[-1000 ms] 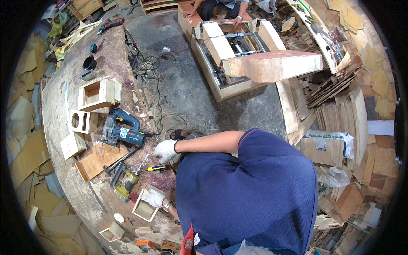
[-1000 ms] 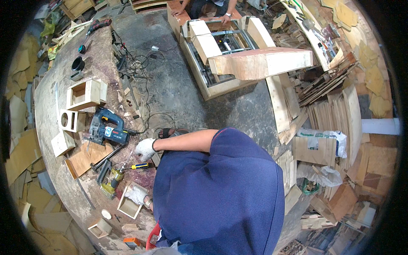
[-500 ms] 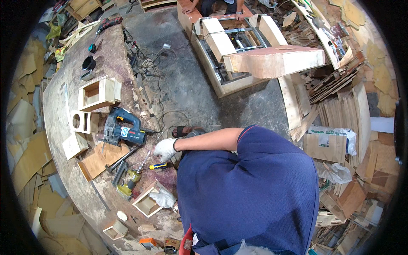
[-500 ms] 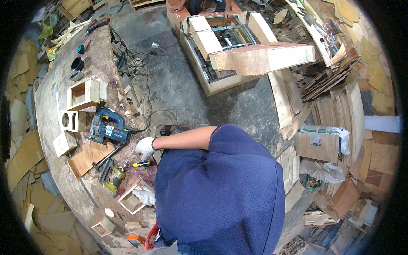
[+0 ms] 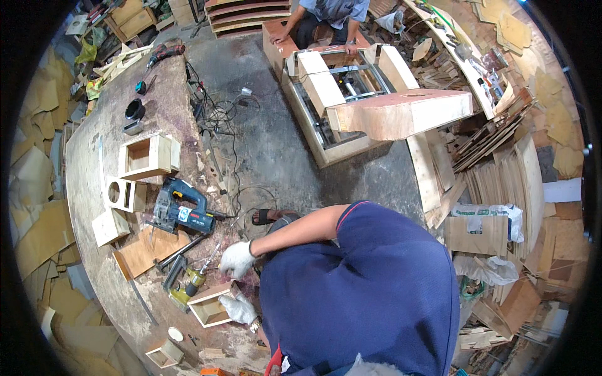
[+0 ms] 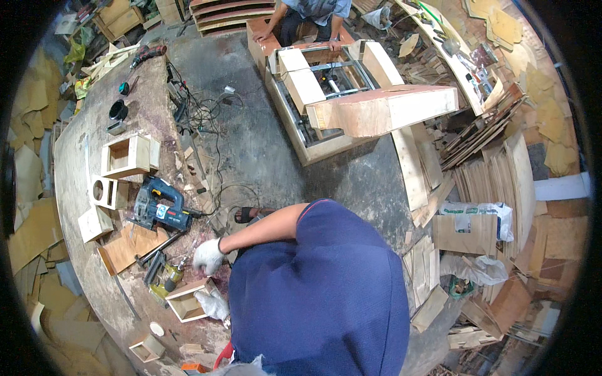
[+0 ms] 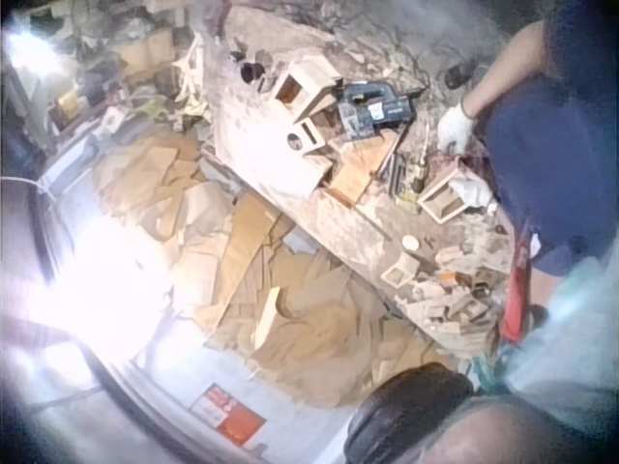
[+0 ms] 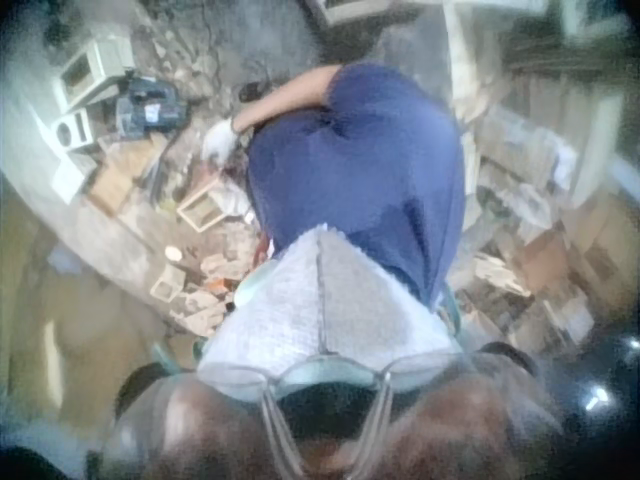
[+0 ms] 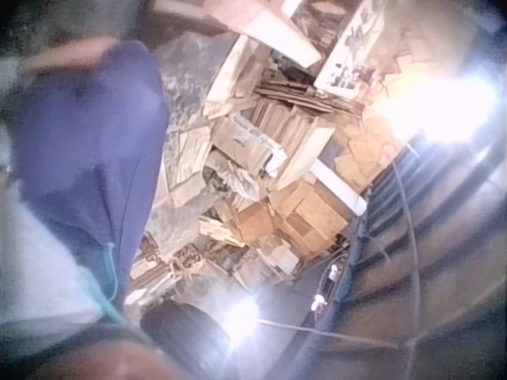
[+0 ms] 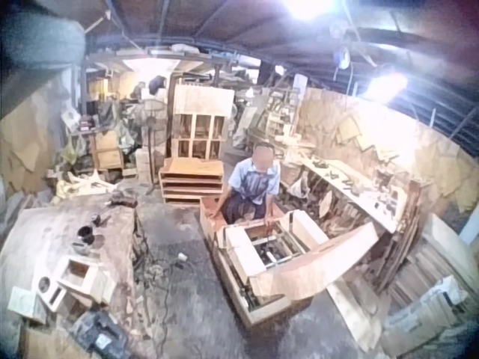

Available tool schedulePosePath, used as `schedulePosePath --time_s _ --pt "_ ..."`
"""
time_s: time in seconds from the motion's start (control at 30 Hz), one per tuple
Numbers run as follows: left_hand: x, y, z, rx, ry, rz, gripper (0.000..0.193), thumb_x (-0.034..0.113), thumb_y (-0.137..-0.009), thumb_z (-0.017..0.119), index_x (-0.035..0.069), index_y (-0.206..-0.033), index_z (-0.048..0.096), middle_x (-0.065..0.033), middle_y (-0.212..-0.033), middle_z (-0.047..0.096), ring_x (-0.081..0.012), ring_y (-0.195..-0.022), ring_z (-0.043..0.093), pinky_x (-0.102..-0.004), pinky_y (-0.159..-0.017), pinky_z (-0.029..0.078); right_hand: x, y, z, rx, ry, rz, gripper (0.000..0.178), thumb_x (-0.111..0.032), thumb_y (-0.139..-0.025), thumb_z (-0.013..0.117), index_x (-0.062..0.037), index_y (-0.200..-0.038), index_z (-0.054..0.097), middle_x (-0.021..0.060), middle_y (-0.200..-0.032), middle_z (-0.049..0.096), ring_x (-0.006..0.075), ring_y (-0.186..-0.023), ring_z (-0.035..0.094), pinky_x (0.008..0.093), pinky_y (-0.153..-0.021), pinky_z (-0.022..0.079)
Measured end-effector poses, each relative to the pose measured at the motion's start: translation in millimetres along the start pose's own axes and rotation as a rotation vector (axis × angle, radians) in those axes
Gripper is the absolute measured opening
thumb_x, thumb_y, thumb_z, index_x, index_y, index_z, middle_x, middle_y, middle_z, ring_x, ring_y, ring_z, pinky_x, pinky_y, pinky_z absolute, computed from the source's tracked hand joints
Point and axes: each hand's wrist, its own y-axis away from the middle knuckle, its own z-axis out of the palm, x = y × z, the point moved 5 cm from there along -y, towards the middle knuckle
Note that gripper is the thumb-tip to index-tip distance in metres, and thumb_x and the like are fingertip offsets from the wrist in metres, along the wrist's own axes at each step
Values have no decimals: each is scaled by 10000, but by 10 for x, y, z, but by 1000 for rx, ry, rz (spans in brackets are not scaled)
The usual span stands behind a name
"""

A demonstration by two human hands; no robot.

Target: The person assembles small wooden boxes by aligning pieces and fastening them with a nail gun, then drills holes into a flat wooden piece. The person handles multiple box components and uses power tools to join and modify the wood.

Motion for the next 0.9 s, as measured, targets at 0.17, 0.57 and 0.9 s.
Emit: schedulePosePath --time_s 0.17,0.57,0.9 --pt "23 -121 58 -16 1 -46 452 336 -942 653 -25 -1198 561 -252 -1002 675 -449 -858 679 -524 -722 532 -324 -374 330 -122 135 -158 383 -323 -712 741 -107 -1028 719 197 -986 696 390 -916 688 507 -786 548" --pt "-26 -273 107 -62 -42 -121 420 324 -927 656 -8 -1169 573 -237 -995 675 -437 -860 678 -514 -726 533 -325 -721 832 -347 393 -173 332 -324 -772 738 -211 -1084 751 162 -1076 677 387 -1003 684 523 -826 559" --pt "-18 -335 120 -61 -38 -148 393 314 -914 658 5 -1145 584 -223 -989 675 -426 -862 678 -506 -730 535 -222 -735 906 -579 324 -178 399 -302 -819 637 -146 -1171 741 206 -1051 745 398 -982 710 522 -849 539"
